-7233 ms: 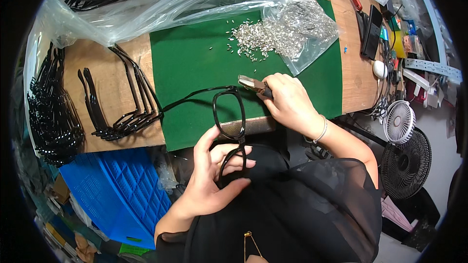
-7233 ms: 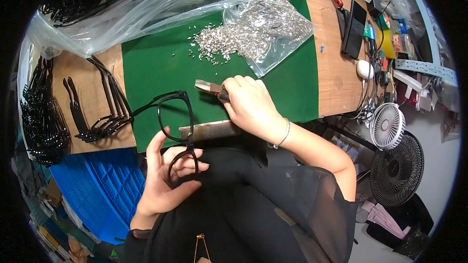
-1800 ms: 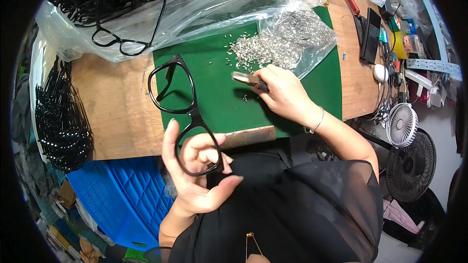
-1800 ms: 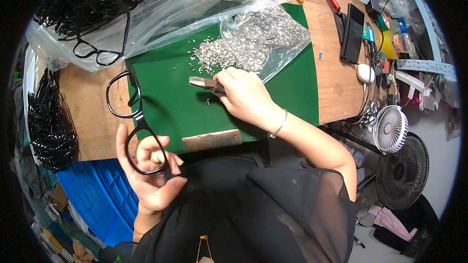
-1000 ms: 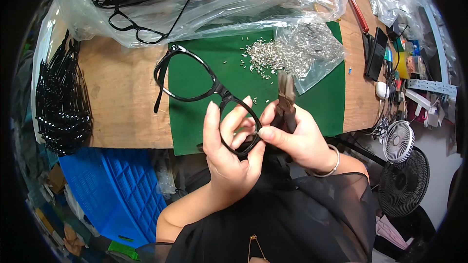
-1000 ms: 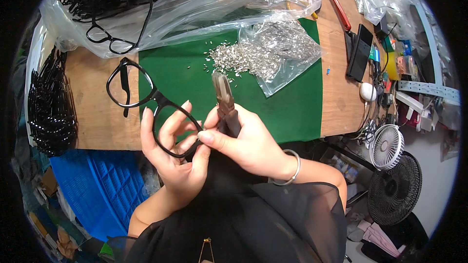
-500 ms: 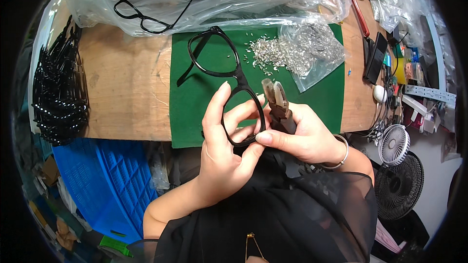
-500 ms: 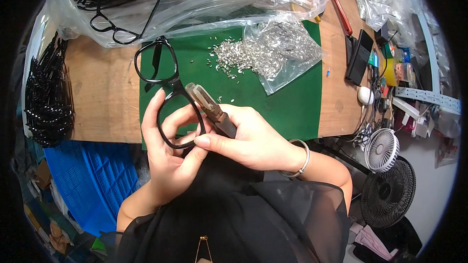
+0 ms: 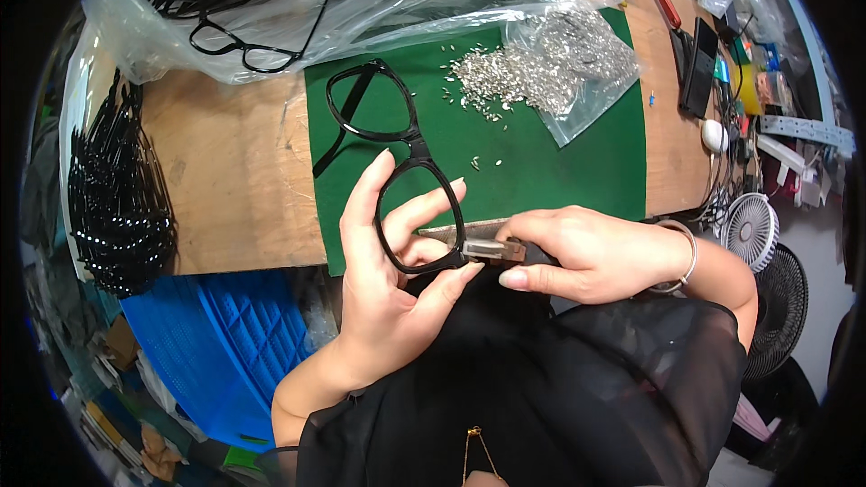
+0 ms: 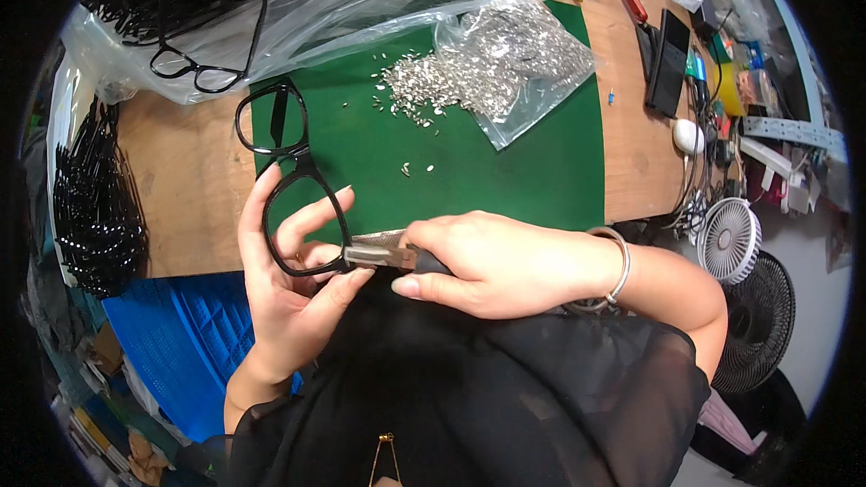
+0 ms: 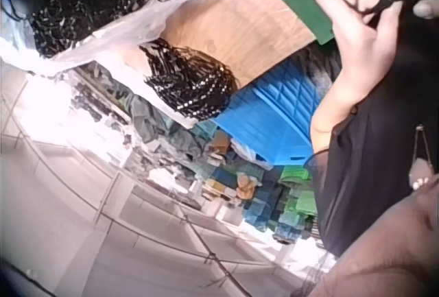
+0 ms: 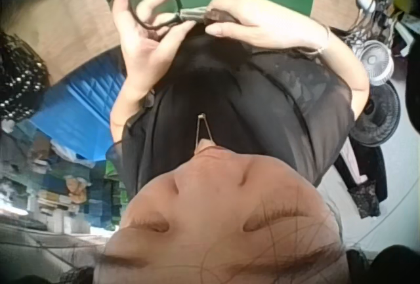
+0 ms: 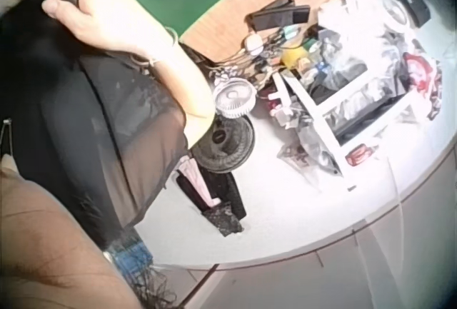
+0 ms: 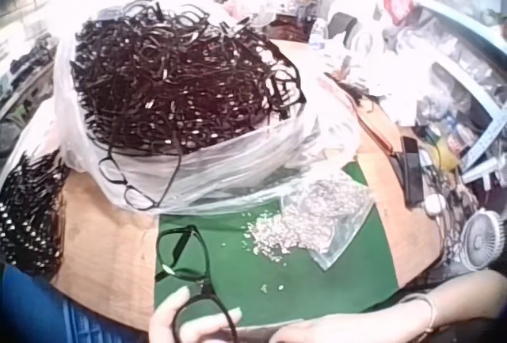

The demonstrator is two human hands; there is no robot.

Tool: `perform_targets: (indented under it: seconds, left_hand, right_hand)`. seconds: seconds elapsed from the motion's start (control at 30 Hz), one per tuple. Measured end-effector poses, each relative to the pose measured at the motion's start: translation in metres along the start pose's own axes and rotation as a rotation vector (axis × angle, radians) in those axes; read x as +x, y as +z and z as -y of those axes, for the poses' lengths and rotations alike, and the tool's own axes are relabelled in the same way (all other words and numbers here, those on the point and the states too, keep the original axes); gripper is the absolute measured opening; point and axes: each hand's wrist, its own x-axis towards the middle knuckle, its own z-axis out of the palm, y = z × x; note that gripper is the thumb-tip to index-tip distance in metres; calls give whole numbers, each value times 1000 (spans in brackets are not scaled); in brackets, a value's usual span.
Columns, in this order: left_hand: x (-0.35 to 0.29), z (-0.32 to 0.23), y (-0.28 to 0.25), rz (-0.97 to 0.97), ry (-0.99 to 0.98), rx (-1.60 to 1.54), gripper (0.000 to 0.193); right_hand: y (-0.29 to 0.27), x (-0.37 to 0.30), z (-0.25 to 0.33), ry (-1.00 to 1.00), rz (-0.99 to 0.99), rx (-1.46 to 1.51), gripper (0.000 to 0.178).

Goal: The person assembles eyeglasses by inserting small metal screws into the frame using pliers. They repeatedly pick up frames from a plastic bag, secure the screws, and place the finished frames on the table.

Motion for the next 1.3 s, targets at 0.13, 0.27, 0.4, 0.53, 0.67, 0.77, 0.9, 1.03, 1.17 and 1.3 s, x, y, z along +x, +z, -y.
perform_targets:
  seconds: [0.13, 0.27, 0.4, 0.53, 0.67, 0.77, 0.9, 1.03, 1.17, 1.3]
  left_hand:
    - [0, -2, 3, -7, -24, -4, 88]
    - [2, -1, 5, -8, -55, -28, 88]
    - [2, -1, 6, -15, -126, -51, 88]
    - [4, -3, 7, -32, -156, -40, 87]
    - [5, -5, 3, 52, -204, 53, 82]
    - [10, 1, 6, 16, -191, 83, 81]
    - [10, 18, 5, 69, -123, 125, 83]
    - [-26, 30, -7, 94, -38, 56, 81]
    - [-46, 39, 5, 3, -119, 74, 69]
    - [-41, 30, 9, 15, -295, -143, 89]
  right_hand:
    - [2, 2, -4, -52, -33, -54, 34]
    - [1, 3, -2, -31, -28, -175, 33]
    - [9, 7, -9, -12, -115, -302, 31]
    - [13, 7, -10, 30, -155, -309, 30]
    - [-3, 4, -28, -143, -155, -114, 35]
    - [2, 1, -52, -33, -381, -417, 41]
    - [29, 11, -76, 22, -598, -889, 53]
    - [25, 3, -72, 4, -591, -748, 45]
    - [9, 23, -77, -50, -724, -566, 22]
    - [4, 42, -91, -27, -767, -542, 16]
